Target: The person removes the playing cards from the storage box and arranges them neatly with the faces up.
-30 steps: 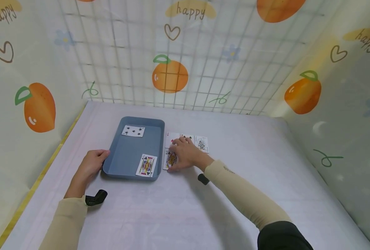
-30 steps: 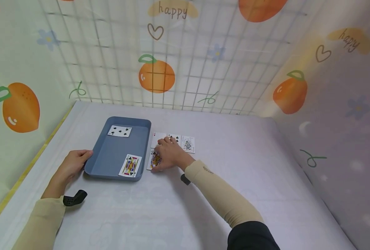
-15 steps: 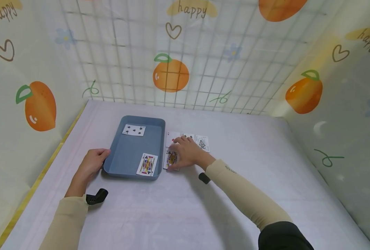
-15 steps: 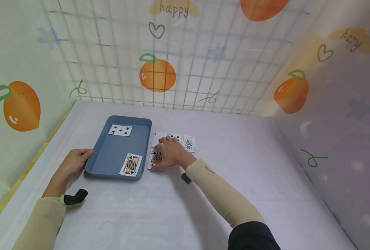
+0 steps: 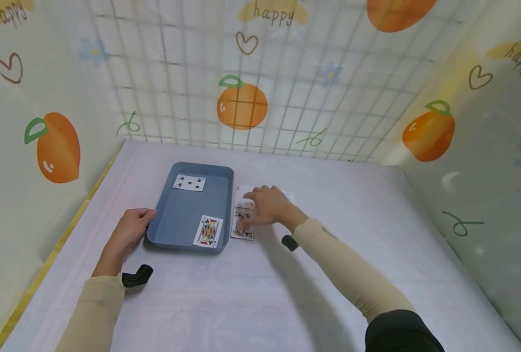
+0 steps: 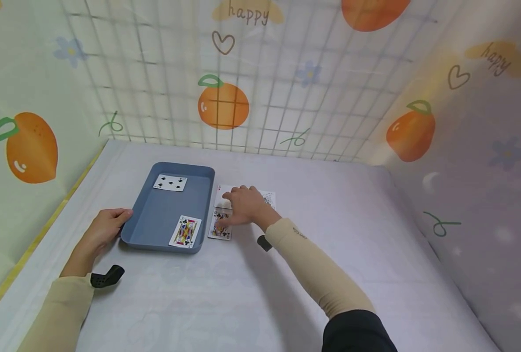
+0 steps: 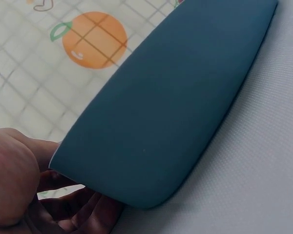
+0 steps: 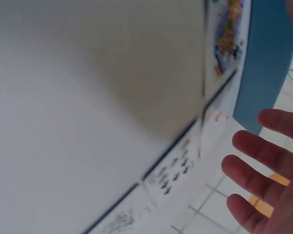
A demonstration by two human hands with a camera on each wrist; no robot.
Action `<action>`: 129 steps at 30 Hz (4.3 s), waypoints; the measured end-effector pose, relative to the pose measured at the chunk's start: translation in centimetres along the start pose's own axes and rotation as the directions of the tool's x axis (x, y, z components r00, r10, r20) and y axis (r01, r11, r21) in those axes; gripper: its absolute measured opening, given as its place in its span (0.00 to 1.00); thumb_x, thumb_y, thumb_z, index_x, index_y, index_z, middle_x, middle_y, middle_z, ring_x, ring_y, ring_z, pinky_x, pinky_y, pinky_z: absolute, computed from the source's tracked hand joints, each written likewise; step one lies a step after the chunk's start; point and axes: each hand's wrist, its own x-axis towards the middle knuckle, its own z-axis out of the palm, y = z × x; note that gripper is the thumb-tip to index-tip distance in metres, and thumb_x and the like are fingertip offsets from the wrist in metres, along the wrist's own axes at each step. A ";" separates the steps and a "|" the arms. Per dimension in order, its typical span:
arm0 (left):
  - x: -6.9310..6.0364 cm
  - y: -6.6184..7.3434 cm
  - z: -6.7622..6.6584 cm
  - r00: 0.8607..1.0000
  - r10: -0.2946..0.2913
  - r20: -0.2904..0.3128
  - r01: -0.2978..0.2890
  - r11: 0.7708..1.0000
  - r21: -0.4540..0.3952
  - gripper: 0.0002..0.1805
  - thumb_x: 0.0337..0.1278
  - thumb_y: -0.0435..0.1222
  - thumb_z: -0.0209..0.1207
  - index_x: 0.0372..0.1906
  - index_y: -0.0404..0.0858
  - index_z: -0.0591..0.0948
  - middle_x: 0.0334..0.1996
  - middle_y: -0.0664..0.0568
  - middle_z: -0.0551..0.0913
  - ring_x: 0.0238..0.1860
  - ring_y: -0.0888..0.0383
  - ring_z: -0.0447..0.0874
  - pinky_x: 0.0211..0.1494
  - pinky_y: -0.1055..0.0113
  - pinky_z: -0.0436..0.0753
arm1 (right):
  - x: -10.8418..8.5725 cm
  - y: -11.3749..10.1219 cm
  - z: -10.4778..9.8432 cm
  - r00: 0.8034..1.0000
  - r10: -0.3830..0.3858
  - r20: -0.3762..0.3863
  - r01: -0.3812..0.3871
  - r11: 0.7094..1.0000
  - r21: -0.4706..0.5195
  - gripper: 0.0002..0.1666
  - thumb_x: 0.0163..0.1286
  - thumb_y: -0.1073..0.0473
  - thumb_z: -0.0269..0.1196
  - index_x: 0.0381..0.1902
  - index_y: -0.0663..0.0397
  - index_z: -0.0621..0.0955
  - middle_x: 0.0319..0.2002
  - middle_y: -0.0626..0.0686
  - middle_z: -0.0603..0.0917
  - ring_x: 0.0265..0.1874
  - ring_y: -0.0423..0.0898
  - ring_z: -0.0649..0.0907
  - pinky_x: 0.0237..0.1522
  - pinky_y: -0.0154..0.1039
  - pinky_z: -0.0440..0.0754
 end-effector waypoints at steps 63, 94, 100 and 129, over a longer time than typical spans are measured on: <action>1.3 -0.5 0.0 0.997 0.033 -0.073 -0.032 0.999 0.014 0.23 0.77 0.40 0.47 0.62 0.25 0.75 0.59 0.35 0.78 0.59 0.44 0.74 0.64 0.48 0.71 | 14.4 -7.9 -4.4 0.965 0.257 0.061 -0.262 0.960 0.102 0.39 0.57 0.20 0.57 0.29 0.51 0.77 0.28 0.51 0.78 0.31 0.49 0.76 0.44 0.52 0.76; 1.4 -0.5 0.5 0.991 0.037 -0.131 -0.034 0.999 0.021 0.22 0.76 0.40 0.50 0.60 0.26 0.77 0.56 0.37 0.80 0.55 0.45 0.77 0.59 0.49 0.75 | 16.2 -11.1 -1.9 0.894 0.447 -0.017 -0.439 0.885 0.157 0.51 0.60 0.17 0.49 0.44 0.60 0.84 0.41 0.61 0.85 0.45 0.60 0.82 0.56 0.62 0.71; 1.3 -0.4 0.4 0.990 0.029 -0.135 -0.027 0.999 0.016 0.22 0.76 0.40 0.50 0.60 0.27 0.77 0.54 0.37 0.82 0.52 0.47 0.78 0.57 0.51 0.76 | 16.6 -11.6 -1.5 0.885 0.466 -0.021 -0.453 0.869 0.196 0.51 0.60 0.18 0.50 0.45 0.61 0.84 0.45 0.62 0.85 0.47 0.61 0.82 0.57 0.62 0.70; 1.6 -0.4 0.4 0.988 0.035 -0.147 -0.036 0.999 0.000 0.20 0.75 0.40 0.51 0.58 0.29 0.80 0.48 0.41 0.83 0.46 0.49 0.78 0.53 0.53 0.78 | 18.4 -12.8 -0.5 0.831 0.555 -0.045 -0.546 0.828 0.126 0.54 0.61 0.17 0.47 0.50 0.62 0.84 0.58 0.68 0.78 0.60 0.71 0.71 0.57 0.69 0.66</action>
